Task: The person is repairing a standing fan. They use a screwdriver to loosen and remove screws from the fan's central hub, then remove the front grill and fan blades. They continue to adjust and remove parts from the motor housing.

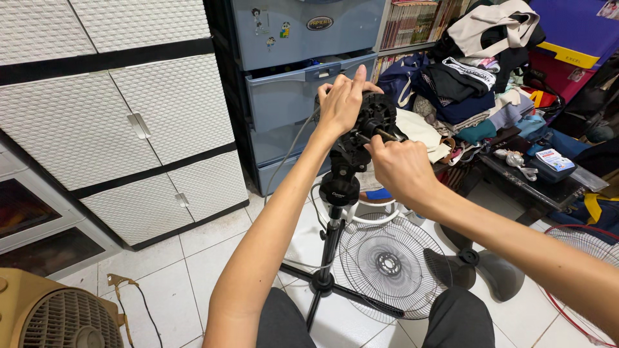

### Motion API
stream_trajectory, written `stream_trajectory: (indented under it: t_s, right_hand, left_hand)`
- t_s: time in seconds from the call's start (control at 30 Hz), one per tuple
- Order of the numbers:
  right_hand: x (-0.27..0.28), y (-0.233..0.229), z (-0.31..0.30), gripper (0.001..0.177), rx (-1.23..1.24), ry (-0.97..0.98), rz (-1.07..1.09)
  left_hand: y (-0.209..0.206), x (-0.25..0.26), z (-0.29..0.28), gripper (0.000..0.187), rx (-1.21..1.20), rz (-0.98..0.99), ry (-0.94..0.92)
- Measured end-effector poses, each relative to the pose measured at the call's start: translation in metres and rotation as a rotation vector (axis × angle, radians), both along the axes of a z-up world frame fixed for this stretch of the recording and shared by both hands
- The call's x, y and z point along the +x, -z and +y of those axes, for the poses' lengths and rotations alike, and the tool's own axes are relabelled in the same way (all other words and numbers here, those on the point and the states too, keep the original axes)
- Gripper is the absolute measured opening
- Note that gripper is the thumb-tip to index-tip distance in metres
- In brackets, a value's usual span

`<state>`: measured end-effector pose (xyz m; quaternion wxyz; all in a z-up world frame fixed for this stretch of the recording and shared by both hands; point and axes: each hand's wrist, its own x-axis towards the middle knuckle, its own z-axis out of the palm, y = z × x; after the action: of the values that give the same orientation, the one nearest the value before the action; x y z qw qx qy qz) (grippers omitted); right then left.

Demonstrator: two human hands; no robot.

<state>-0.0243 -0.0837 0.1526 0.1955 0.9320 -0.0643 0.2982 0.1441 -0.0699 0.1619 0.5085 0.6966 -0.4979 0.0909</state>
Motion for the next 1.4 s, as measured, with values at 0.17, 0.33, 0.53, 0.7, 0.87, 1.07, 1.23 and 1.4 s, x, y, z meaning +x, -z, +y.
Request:
stream_trajectory:
  t_s: [0.17,0.33,0.53,0.7,0.87,1.07,1.23,1.4]
  right_hand:
    - [0.002,0.0,0.002,0.028,0.229,-0.028,-0.092]
    - [0.0,0.007,0.004,0.025,0.295,-0.033,-0.14]
    - [-0.035,0.03,0.006,0.017,0.584,-0.042,-0.251]
    - [-0.064,0.048,-0.009,0.008,0.988,-0.24,-0.48]
    - [-0.061,0.058,-0.041,0.009,1.06,-0.229,-0.601]
    - [-0.043,0.086,-0.061,0.011,1.134,-0.317,-0.628]
    - [-0.036,0.125,-0.076,0.013,1.242,-0.279,-0.582]
    - [-0.036,0.188,-0.093,0.014,1.394,-0.182,-0.48]
  left_hand:
    - [0.0,0.001,-0.001,0.073,0.012,-0.004,-0.007]
    - [-0.004,0.0,0.009,0.064,0.043,-0.039,0.046]
    - [-0.005,-0.002,0.015,0.048,0.034,-0.101,0.109]
    - [-0.01,0.002,0.014,0.04,0.037,-0.071,0.195]
    - [-0.017,0.0,0.015,0.033,0.072,0.009,0.345]
    - [0.021,-0.046,0.047,0.031,-0.315,-0.352,-0.051]
    - [0.037,-0.07,0.05,0.071,-0.307,-0.61,-0.142]
    - [0.041,-0.069,0.04,0.058,-0.361,-0.29,-0.129]
